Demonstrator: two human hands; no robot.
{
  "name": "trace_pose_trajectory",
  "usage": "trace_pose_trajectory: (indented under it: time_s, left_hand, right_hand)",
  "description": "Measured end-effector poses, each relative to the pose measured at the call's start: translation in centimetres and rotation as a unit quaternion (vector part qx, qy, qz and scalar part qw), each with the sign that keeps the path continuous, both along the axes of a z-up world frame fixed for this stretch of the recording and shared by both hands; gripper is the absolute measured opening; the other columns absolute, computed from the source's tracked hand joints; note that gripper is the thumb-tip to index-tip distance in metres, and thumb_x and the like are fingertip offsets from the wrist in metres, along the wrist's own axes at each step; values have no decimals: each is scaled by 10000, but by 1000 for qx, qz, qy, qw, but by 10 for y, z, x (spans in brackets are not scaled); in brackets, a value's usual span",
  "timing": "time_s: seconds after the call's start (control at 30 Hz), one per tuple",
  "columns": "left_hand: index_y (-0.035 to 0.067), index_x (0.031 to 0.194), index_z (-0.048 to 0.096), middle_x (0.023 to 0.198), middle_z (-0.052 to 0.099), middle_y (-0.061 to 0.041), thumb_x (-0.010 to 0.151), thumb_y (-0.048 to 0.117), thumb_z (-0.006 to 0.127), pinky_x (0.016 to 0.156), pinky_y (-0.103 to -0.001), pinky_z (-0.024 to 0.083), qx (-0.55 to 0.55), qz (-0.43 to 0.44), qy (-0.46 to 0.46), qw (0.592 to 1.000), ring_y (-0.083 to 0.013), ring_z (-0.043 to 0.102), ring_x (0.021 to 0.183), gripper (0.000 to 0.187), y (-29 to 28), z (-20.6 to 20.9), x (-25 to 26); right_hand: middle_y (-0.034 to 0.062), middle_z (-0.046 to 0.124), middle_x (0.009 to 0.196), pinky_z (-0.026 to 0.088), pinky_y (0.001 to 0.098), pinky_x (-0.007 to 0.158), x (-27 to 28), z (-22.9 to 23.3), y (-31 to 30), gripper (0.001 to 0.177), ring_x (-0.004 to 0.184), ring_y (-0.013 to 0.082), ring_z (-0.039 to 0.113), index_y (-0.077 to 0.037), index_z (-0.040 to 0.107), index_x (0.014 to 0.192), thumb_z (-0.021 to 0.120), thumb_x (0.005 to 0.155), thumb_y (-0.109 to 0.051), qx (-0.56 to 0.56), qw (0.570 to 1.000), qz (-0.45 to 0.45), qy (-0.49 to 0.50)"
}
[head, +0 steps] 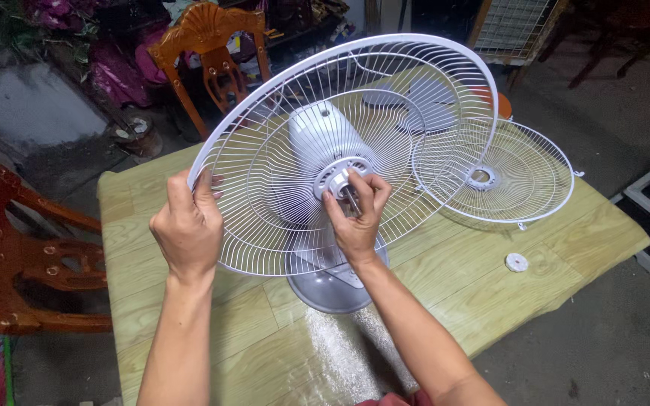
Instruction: The person disassembles a white table fan by removing the front grille, unscrewing the central nut to detach the fan blades, and then removing the rear grille. The components are placed on the table.
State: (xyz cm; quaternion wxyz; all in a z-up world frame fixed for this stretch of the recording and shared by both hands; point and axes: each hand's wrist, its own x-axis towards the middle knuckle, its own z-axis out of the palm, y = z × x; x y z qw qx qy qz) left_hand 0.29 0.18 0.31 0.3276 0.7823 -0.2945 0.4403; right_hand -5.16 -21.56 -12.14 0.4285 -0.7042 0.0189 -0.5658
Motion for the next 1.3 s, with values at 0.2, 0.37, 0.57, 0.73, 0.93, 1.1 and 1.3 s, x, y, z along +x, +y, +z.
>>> trace_pose_trajectory:
  time_s: [0.2, 0.37, 0.57, 0.73, 0.93, 1.1, 1.3]
  left_hand:
    - [27, 1134, 588, 814, 739, -96, 1109, 67, 668, 567, -357, 541, -1, 13, 14, 1000, -244, 750, 696, 94, -1, 0, 2]
    - [25, 1158, 585, 829, 741, -89, 1107, 71, 662, 578, -349, 546, -5, 19, 12, 1000, -241, 754, 714, 103, -3, 1, -3]
    - [24, 1186, 623, 883, 754, -114, 1074, 67, 729, 641, -318, 566, -58, 21, 52, 997, -199, 761, 770, 160, -8, 1, -13]
    - [29, 1344, 545, 1118, 754, -91, 990, 91, 743, 889, -222, 571, -285, -166, 215, 919, -104, 719, 1012, 410, -4, -13, -23]
    - [-40, 1315, 646, 1163, 733, -70, 974, 69, 756, 873, -240, 565, -336, -123, 286, 889, -101, 684, 986, 375, -5, -50, -26]
    - [-59, 1215, 698, 1083, 754, -86, 975, 72, 761, 836, -248, 581, -329, -91, 287, 895, -106, 704, 919, 281, -1, -61, -21]
    - [-83, 1194, 684, 1060, 755, -118, 987, 49, 739, 804, -297, 634, -321, -110, 288, 896, -147, 734, 897, 251, -4, -59, -13]
  right_hand:
    - [98, 414, 1289, 565, 299, 788, -7, 3, -40, 563, 940, 164, 582, -143, 624, 1357, 871, 857, -64, -164, 984, 31, 60]
    - [104, 426, 1278, 565, 314, 787, -8, 7, -55, 621, 949, 177, 608, -164, 593, 1381, 863, 835, -42, -237, 968, 39, 69]
    - [93, 447, 1209, 571, 298, 837, -17, 2, -12, 708, 1007, 185, 609, -76, 374, 1371, 830, 843, -195, 318, 929, 172, 84]
    - [133, 561, 1124, 568, 349, 824, -34, 11, 4, 602, 996, 242, 649, -18, 446, 1301, 766, 901, -333, 599, 703, 366, 114]
    - [125, 618, 1167, 573, 353, 926, -40, 34, -2, 481, 1122, 247, 653, -62, 449, 1272, 717, 905, -218, 607, 680, 397, 107]
    - [154, 658, 1152, 583, 435, 954, -50, 40, -18, 323, 1187, 308, 666, -19, 489, 1113, 607, 967, -281, 611, 624, 483, 66]
    - [165, 636, 1015, 625, 353, 774, -21, 45, -38, 542, 999, 276, 726, -21, 600, 1109, 590, 953, -540, 633, 622, 420, 189]
